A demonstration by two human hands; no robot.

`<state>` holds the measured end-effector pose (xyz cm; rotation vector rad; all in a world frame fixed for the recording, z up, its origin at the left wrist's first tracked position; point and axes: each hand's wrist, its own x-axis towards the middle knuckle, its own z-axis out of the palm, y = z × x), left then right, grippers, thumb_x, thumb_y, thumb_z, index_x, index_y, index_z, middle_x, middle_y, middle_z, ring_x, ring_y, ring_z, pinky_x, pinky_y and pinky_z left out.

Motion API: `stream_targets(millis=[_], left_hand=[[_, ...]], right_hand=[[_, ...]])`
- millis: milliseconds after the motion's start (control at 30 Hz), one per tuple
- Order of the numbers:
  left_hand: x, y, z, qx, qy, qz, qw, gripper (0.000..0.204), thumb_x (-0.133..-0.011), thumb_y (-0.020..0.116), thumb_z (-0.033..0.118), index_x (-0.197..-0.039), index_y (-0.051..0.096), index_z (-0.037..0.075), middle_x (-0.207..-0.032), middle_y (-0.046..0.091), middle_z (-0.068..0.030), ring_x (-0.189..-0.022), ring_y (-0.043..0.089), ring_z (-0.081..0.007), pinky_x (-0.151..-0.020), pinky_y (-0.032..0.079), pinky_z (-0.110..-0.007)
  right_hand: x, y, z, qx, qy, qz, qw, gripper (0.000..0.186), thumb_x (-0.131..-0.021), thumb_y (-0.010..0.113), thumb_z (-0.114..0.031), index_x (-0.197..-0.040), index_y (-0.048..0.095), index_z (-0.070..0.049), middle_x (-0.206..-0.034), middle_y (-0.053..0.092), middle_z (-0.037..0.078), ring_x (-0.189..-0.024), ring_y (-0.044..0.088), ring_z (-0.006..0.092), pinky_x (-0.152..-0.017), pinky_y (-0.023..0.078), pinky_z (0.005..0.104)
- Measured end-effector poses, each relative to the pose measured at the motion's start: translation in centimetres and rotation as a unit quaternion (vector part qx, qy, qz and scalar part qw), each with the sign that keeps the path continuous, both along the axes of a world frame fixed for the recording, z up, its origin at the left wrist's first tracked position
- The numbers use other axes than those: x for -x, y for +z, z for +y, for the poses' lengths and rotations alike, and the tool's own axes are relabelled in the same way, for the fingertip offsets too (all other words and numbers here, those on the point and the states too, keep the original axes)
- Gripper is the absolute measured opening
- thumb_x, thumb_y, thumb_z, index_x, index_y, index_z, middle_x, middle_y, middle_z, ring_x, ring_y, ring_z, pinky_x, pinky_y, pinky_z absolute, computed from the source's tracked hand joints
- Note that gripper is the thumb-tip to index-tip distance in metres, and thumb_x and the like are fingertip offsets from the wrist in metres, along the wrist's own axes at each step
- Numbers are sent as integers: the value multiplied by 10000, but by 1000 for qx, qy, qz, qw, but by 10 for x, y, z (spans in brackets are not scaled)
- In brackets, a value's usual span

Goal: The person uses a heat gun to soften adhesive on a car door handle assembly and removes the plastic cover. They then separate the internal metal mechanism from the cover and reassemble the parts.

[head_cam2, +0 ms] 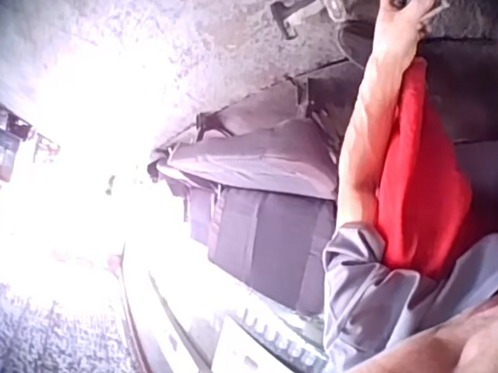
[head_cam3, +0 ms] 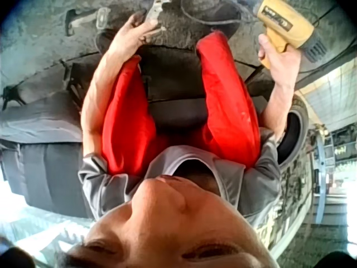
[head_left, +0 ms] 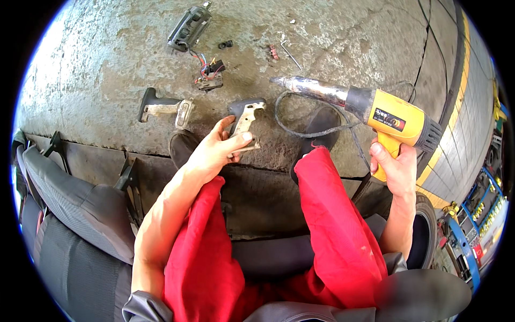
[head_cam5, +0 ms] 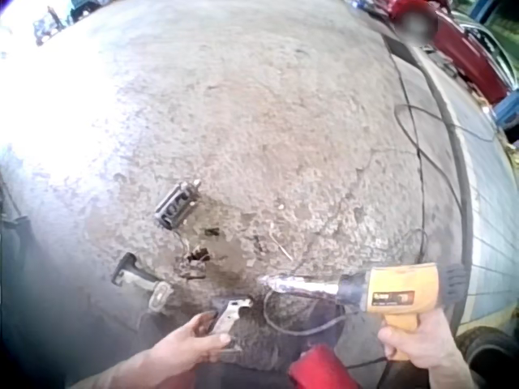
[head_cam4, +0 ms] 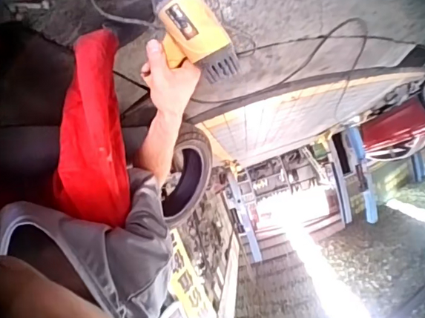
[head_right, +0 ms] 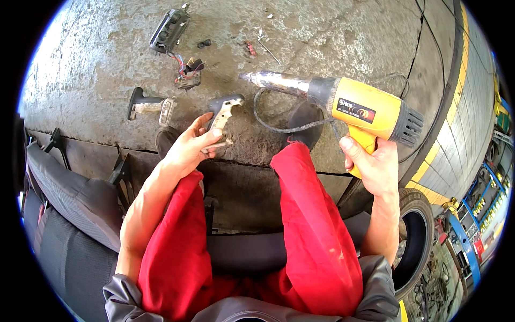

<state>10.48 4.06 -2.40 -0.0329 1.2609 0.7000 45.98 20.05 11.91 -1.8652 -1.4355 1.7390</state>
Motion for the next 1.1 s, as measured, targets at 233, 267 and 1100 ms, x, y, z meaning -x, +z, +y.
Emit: stream_targets(millis=[233, 267, 1100], left_hand=[[9, -1, -18, -20, 153, -200, 968, 881, -949, 789, 46, -1684, 306, 80, -1272, 668, -104, -889, 601, -135, -783, 526, -289], [10, 0, -20, -22, 162, -202, 966, 860, -945, 778, 20, -1675, 328, 71, -1299, 670, -113, -899, 609, -142, -791, 533, -282], [42, 1, -33, -38, -22, 271, 961, 580, -1067, 686, 299, -1549, 480, 51, -1257, 633, -62, -911, 666, -140, -783, 599, -317]], right_hand=[[2, 1, -1, 28, -16, 15, 999, 281, -984, 826, -190, -1124, 690, 12, -842, 658, 24, -642, 635, 103, -558, 533, 280], [3, 0, -1, 28, -4, -2, 1000, 289, -982, 827, -192, -1135, 692, 14, -846, 662, 23, -643, 633, 101, -560, 533, 279], [7, -4, -14, 95, 55, -20, 994, 409, -981, 837, -254, -1279, 681, -21, -939, 701, 16, -641, 600, 77, -566, 515, 261]])
